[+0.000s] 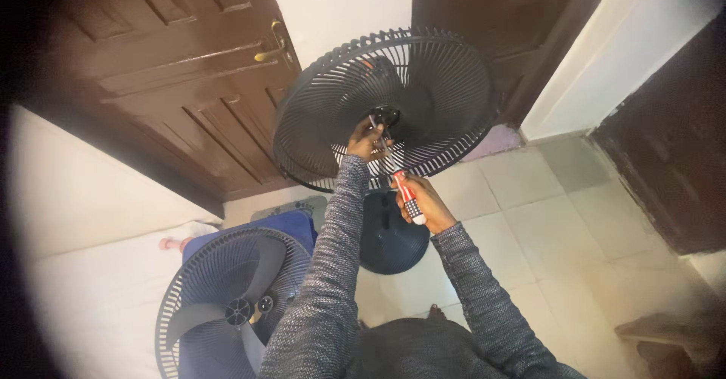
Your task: The person uses a screwdriver to tighten screws on the central hub of two standing fans. They alternate between a black fan and a blue fan, securing the fan blades to the motor housing.
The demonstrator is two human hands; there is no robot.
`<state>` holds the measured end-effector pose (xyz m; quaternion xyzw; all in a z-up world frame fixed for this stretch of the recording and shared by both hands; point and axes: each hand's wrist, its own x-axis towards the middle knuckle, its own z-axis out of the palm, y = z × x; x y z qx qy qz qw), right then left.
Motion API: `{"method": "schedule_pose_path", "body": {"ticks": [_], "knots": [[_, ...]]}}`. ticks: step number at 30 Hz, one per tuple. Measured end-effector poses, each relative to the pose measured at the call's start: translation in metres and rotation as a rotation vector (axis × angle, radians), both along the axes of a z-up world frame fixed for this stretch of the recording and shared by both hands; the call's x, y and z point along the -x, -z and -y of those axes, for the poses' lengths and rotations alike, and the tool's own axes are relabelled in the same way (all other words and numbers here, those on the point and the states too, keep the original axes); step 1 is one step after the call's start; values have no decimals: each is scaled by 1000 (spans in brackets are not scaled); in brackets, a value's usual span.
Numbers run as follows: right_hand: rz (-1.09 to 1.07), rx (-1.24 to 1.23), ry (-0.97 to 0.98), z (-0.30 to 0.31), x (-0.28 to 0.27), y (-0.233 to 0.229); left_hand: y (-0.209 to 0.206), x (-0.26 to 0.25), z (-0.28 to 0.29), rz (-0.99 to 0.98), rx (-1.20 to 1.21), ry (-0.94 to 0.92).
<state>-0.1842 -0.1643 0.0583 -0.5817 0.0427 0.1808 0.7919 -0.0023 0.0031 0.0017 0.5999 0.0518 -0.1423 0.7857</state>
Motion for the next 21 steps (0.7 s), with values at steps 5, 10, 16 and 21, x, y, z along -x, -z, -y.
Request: {"method": "schedule_pose_path", "body": {"ticks": [5, 10, 16, 21], "knots": [[130, -14, 46, -7, -11, 25, -20, 14, -2, 41, -22, 17], [175, -75, 172, -7, -27, 45, -27, 20, 3, 79, 8, 35], [111, 48, 35, 8, -7, 21, -8, 12, -2, 87, -91, -9], [103, 36, 51, 1, -10, -12, 26, -5, 8, 176, -64, -54]]}}
